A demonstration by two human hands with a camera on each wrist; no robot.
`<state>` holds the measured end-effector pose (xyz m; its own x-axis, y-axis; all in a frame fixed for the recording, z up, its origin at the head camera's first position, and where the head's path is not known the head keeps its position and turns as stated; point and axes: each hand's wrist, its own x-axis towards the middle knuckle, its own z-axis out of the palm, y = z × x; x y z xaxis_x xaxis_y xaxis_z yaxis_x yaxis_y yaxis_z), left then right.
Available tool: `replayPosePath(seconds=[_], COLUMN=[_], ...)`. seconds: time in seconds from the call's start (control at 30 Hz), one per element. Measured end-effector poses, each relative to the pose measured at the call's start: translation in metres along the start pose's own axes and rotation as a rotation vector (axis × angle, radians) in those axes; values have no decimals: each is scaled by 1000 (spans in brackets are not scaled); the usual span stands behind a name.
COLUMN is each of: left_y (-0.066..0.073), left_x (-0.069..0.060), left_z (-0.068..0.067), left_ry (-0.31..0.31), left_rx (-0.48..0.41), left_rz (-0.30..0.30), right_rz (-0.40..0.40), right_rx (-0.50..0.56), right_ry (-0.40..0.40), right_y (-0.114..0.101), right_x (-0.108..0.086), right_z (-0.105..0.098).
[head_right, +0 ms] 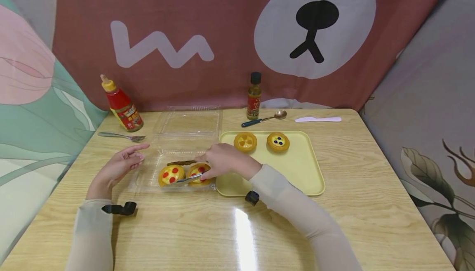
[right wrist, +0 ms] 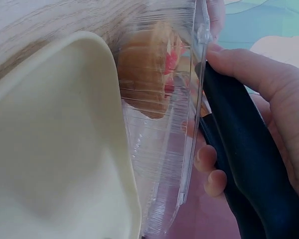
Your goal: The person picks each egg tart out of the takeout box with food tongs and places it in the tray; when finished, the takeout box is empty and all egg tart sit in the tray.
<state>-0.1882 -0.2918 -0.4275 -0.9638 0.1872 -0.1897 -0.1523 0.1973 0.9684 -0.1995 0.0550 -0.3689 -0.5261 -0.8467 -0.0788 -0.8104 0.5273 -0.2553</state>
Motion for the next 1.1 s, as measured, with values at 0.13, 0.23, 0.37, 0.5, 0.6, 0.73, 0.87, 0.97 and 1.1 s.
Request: replayPosePath(seconds=[0.13,0.23,0.37,0.5,0.6,0.73,0.87,0.97,1.1], left_y=[0,1,1,1,0,0,0,0,0], left_x=[0,0,-1,-1,-1,-1,-1,-1,-1], left_z=[0,0,0,0,-1,-1,0,0,0], left_ry=[-1,-3,-6,-7,-8,-10,-10,-9,-10], left_rx=[0,6,6,-7,-14,-17,-17,-14,-10], left_rz=[0,-2,-2,-2,-2,2,7,12,18], right_rz=[-20,-33,-45,-48,-58,-63,-50,-34,-22], right_rx=[10,26,30,28,34,60,70,61,32], right_ry=[42,70,91,113,134,165,191,207,247], right_y=[2,4,4,3,2,2,7,12,20], right_x=[-2,-3,-6,-9,-12,-20,-30,-38,-52], right_z=[3,4,5,3,0,-6,-9,-11,-16])
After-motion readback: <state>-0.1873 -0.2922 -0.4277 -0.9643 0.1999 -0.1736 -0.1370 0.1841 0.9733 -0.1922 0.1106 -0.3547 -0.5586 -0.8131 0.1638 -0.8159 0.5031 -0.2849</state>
